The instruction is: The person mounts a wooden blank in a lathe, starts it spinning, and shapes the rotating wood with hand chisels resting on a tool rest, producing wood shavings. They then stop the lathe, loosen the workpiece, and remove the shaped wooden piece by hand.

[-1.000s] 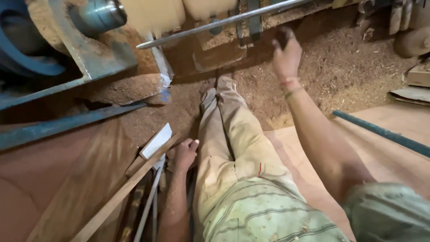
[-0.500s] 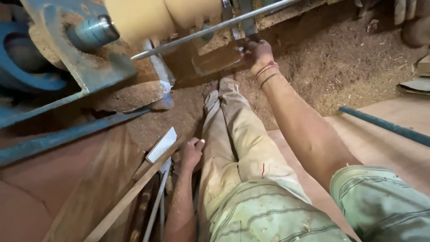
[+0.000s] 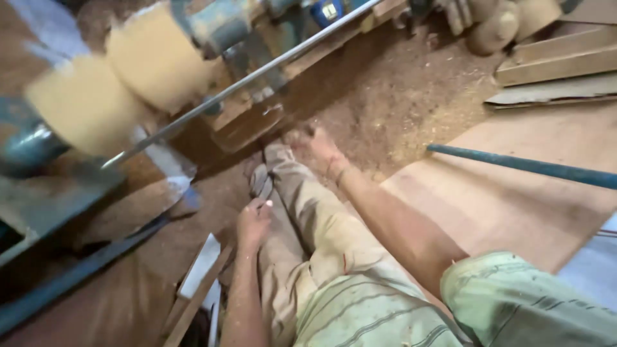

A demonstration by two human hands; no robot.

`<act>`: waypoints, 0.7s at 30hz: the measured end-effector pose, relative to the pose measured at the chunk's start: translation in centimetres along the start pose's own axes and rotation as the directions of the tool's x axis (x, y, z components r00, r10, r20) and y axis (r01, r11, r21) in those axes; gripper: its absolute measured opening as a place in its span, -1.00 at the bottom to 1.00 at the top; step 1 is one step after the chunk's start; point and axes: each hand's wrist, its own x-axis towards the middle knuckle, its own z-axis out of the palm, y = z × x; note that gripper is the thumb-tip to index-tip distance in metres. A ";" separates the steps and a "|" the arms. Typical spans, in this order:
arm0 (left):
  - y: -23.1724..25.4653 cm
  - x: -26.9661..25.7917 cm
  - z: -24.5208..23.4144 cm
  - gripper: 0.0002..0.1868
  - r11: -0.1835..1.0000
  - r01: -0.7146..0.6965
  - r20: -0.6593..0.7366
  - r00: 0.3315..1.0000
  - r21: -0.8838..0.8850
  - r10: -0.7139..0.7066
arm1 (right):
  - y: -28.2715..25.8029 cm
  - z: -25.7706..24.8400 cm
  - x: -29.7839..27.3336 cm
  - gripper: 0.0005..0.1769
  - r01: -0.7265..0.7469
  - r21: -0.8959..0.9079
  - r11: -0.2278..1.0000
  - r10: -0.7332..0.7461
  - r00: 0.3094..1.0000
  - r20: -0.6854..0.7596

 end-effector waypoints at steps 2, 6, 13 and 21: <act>-0.3 -0.3 -0.6 -0.72 1.000 -0.007 -0.001 1.000 0.030 0.007 | 0.9 -1.8 -3.5 -0.55 -0.126 -0.159 0.979 0.108 0.987 -0.117; -4.5 -1.6 0.4 -0.67 0.995 0.055 0.071 0.996 0.078 -0.061 | 5.4 -9.0 -8.5 -0.53 -0.298 -0.267 0.917 0.246 0.946 -0.212; -5.7 -6.7 -1.4 -0.62 0.928 0.306 0.069 0.943 0.212 -0.327 | 2.2 -19.8 -10.6 -0.76 0.027 -0.029 0.999 -0.036 0.935 -0.353; -10.5 -8.5 -0.9 -0.59 0.854 0.365 0.024 0.915 0.372 -0.402 | -19.9 -28.1 7.8 -0.68 0.041 -0.955 0.294 -0.809 0.542 -0.226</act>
